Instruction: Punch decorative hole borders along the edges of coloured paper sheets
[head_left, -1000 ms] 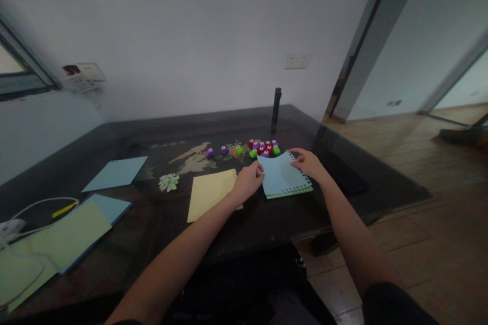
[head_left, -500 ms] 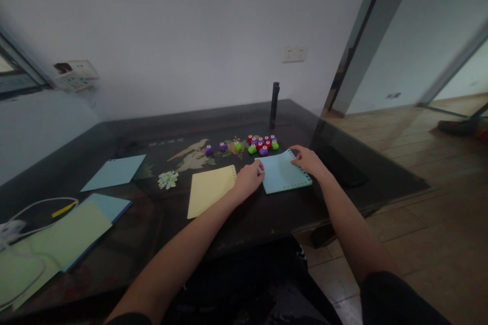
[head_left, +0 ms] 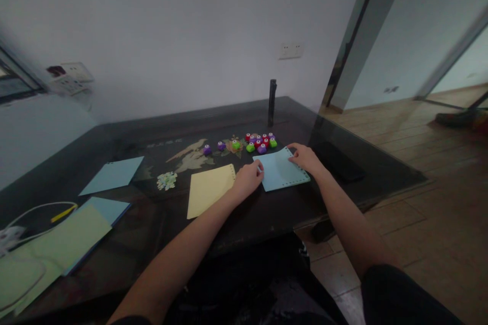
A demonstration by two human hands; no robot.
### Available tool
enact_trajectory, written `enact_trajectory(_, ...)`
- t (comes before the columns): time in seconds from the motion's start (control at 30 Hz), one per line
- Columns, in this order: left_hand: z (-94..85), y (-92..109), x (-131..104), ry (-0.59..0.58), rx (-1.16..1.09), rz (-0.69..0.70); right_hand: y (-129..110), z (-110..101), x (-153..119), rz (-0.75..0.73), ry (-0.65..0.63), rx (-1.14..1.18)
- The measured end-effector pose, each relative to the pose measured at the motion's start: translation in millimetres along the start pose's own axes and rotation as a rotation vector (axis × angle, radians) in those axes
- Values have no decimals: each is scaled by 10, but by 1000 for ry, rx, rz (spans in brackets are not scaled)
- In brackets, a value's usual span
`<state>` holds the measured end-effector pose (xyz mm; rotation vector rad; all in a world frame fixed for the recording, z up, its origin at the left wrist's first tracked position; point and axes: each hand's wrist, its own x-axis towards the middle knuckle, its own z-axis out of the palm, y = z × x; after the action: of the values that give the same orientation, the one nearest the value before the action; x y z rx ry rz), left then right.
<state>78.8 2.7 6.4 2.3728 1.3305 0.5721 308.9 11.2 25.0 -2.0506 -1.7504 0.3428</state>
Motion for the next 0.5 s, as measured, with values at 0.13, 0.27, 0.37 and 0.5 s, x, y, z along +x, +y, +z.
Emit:
enact_trajectory(0.13, -6, 6, -7, -10, 33, 28, 8, 5, 7, -10, 16, -3)
enact_trajectory(0.27, -10, 7, -12, -13, 57, 48, 2, -1, -2, -7, 24, 3)
enact_trajectory(0.37, -14, 16, -19, -26, 80, 49, -12, -8, -12, -5, 16, -8)
enact_trajectory(0.5, -33, 53, -32, -42, 99, 48, -23, -14, -23, 14, 13, -41)
